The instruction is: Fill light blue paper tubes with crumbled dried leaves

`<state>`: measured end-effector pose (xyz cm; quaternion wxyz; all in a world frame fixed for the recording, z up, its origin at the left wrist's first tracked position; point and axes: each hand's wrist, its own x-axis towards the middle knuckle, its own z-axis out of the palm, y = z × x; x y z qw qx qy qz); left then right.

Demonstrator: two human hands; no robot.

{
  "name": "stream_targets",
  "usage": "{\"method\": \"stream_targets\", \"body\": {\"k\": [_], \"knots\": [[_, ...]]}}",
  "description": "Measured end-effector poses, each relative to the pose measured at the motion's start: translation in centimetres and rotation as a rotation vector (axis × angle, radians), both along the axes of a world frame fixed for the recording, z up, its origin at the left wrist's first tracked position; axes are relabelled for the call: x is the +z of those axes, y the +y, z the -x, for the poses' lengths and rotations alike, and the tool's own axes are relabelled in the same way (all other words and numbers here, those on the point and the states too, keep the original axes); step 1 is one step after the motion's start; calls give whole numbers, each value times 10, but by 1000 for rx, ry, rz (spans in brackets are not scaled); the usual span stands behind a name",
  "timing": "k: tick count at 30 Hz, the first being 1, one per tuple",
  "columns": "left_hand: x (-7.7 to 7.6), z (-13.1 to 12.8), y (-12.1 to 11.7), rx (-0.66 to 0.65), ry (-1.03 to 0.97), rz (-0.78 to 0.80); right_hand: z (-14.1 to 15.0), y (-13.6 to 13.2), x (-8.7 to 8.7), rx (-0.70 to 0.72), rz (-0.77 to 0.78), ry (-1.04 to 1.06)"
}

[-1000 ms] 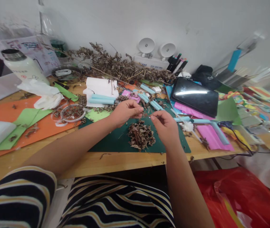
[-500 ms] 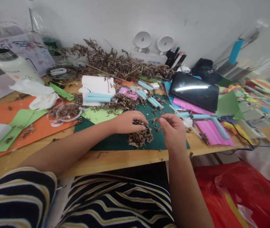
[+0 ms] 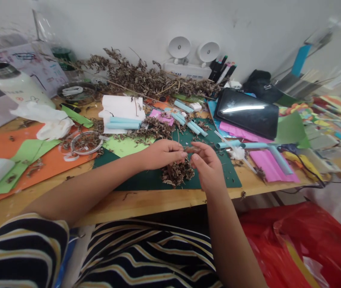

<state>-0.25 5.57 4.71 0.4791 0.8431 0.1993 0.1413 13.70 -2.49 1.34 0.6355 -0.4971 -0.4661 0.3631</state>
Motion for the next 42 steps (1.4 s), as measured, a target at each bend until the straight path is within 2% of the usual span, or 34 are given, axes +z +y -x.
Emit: {"method": "stream_targets", "body": {"k": [4,7,11,13,16,18,20,23,25,27,30,32,35,39,42], "knots": [[2,0,-2,-11,26,32,5,-1,-1,18,45,-27],[4,0,-3,6,52,40,9,0,-1,-22,30,-19],[6,1,-5,-43,65,8,9,-1,-1,-57,-17,-28],[6,1,-5,-74,44,-109,9,-2,-1,-78,-41,-51],[5,1,-6,-92,-14,-367,8,-4,0,-118,-51,-110],[4,1,-6,-58,-28,-435,9,-5,0,-157,-54,-112],[3,1,-5,12,-32,-393,9,-6,-1,-199,-61,-57],[2,2,-3,116,-52,-225,5,-7,-3,-228,-52,24],[2,2,-2,137,-53,-116,-1,-8,-3,-238,-19,-16],[1,1,-2,133,-52,-51,-9,-8,-3,-295,38,-172],[-1,1,-1,132,-79,-16,-22,-9,0,-395,172,-516],[-4,0,0,134,-99,1,-27,-10,3,-381,226,-661],[-7,0,3,145,-121,-6,-28,-13,6,-320,212,-673],[-4,1,3,185,-211,-251,-19,-16,9,-287,157,-556],[0,2,2,41,-205,-316,-9,-15,9,-168,101,-512]]}}
